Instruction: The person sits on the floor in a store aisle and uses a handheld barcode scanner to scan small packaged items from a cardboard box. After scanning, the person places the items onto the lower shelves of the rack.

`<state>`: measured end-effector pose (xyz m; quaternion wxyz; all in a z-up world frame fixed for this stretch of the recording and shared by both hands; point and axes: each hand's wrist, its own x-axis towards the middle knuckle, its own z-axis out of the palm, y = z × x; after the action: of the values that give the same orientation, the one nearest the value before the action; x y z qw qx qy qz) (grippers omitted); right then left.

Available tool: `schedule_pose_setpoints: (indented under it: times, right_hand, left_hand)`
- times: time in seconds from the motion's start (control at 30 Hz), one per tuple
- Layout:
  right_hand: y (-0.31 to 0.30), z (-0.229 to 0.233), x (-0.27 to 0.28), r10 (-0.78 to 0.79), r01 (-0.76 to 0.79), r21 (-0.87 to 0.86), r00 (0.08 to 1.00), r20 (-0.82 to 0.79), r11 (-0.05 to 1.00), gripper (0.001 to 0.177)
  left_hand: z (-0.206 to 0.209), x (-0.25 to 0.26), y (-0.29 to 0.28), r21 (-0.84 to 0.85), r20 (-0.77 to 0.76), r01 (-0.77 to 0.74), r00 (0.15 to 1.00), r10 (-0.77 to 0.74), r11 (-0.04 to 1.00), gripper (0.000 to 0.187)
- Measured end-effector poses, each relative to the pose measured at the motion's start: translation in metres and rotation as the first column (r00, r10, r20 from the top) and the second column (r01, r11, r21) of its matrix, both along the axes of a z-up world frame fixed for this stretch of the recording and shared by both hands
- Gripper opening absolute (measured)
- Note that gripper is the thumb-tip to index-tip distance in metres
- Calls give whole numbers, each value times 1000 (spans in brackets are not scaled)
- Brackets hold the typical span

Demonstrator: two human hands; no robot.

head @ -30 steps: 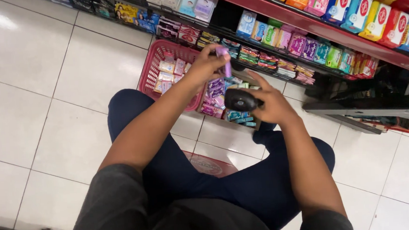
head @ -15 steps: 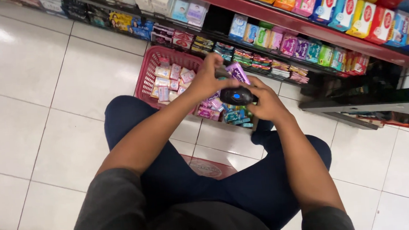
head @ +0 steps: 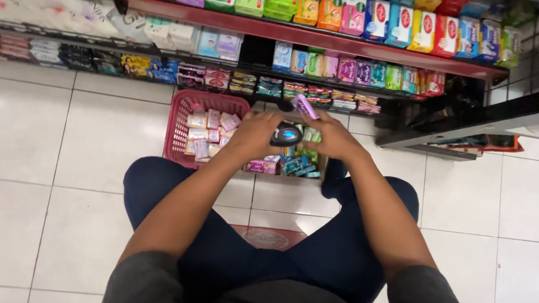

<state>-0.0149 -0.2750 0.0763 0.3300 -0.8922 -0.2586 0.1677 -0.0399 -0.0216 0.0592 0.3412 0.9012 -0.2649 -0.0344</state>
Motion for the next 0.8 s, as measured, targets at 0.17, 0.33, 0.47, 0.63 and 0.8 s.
schedule_pose_setpoints:
  times: [0.17, 0.33, 0.47, 0.63, 0.8]
  right_hand:
    - [-45, -60, 15, -249, 262, -112, 961, 118, 959, 36]
    - [-69, -64, 30, -519, 513, 91, 852, 66, 854, 22]
    - [-95, -68, 45, -649, 676, 361, 730, -214, 642, 43]
    - [-136, -80, 91, -642, 855, 379, 516, -567, 354, 58]
    - [-165, -146, 125, -617, 945, 235, 328, -715, 229, 40]
  left_hand:
    - [-18, 0, 6, 258, -98, 56, 995, -31, 965, 68]
    - [-8, -3, 4, 313, -201, 126, 978, -64, 941, 73]
    - [-8, -2, 4, 283, -214, 101, 976, -40, 954, 75]
    - [-4, 0, 4, 284, -179, 88, 983, -37, 955, 73]
    - [-6, 1, 2, 257, -139, 90, 989, -55, 962, 71]
